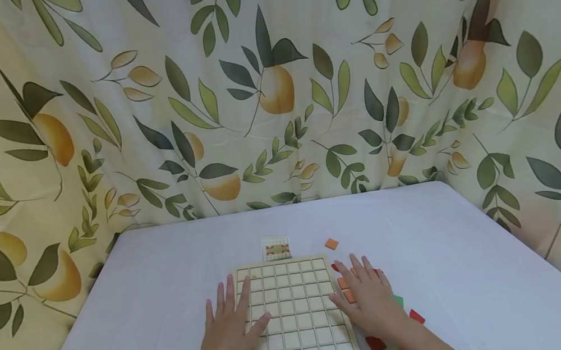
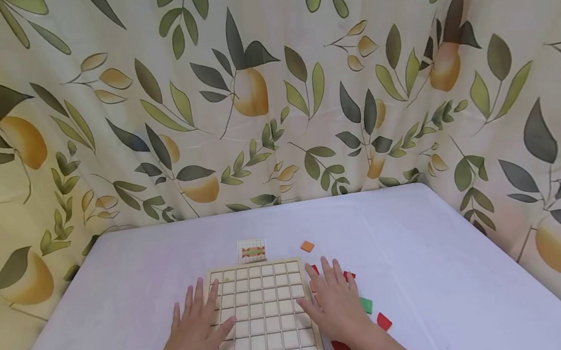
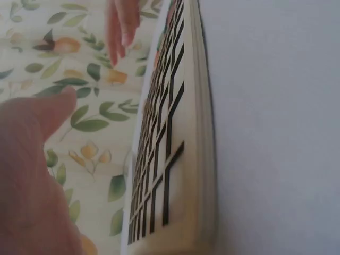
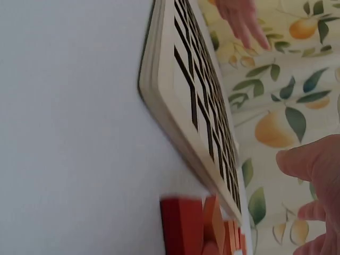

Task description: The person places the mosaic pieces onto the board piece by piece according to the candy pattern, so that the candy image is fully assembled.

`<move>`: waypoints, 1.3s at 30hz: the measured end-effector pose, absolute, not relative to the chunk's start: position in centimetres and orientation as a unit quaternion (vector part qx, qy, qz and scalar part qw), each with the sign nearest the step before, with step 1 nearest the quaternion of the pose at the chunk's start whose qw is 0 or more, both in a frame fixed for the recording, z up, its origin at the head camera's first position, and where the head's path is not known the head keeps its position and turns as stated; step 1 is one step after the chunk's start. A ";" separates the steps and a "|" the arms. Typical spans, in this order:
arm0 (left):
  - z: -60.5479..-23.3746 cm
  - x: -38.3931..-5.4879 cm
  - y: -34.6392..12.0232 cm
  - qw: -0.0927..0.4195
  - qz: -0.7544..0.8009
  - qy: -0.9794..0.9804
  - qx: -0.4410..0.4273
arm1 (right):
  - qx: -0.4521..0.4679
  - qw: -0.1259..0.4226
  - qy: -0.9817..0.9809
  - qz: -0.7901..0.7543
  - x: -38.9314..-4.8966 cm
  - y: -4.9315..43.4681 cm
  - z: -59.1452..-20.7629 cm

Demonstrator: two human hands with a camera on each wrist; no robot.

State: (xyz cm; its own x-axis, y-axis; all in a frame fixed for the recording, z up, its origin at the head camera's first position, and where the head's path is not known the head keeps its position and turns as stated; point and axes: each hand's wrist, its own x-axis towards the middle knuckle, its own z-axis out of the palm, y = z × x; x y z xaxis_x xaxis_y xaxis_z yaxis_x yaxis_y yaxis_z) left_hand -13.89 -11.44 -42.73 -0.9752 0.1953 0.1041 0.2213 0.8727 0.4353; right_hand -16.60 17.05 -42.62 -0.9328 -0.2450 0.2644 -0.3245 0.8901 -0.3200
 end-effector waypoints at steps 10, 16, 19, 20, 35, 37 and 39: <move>-43.8 -12.4 -13.1 -0.040 -0.343 -0.926 -0.150 | 0.145 0.100 -0.966 0.189 -17.0 19.5 -42.2; -44.7 -11.8 -14.0 -0.078 -0.392 -0.904 -0.153 | 0.141 0.097 -0.966 0.191 -17.3 20.4 -42.4; -45.1 -11.6 -14.3 -0.079 -0.405 -0.896 -0.163 | 0.138 0.084 -0.968 0.191 -17.6 20.7 -42.4; -45.2 -11.6 -14.4 -0.081 -0.409 -0.893 -0.168 | 0.138 0.077 -0.968 0.193 -17.7 20.9 -42.4; -47.5 -12.5 -16.1 -0.042 -0.405 -0.872 -0.271 | 0.103 0.025 -0.957 0.272 -19.5 23.5 -42.7; -47.8 -12.6 -16.2 -0.019 -0.378 -0.881 -0.283 | 0.094 0.020 -0.957 0.274 -19.7 23.7 -42.8; -47.9 -12.7 -16.3 -0.011 -0.349 -0.892 -0.287 | 0.089 0.013 -0.957 0.275 -20.0 23.9 -42.8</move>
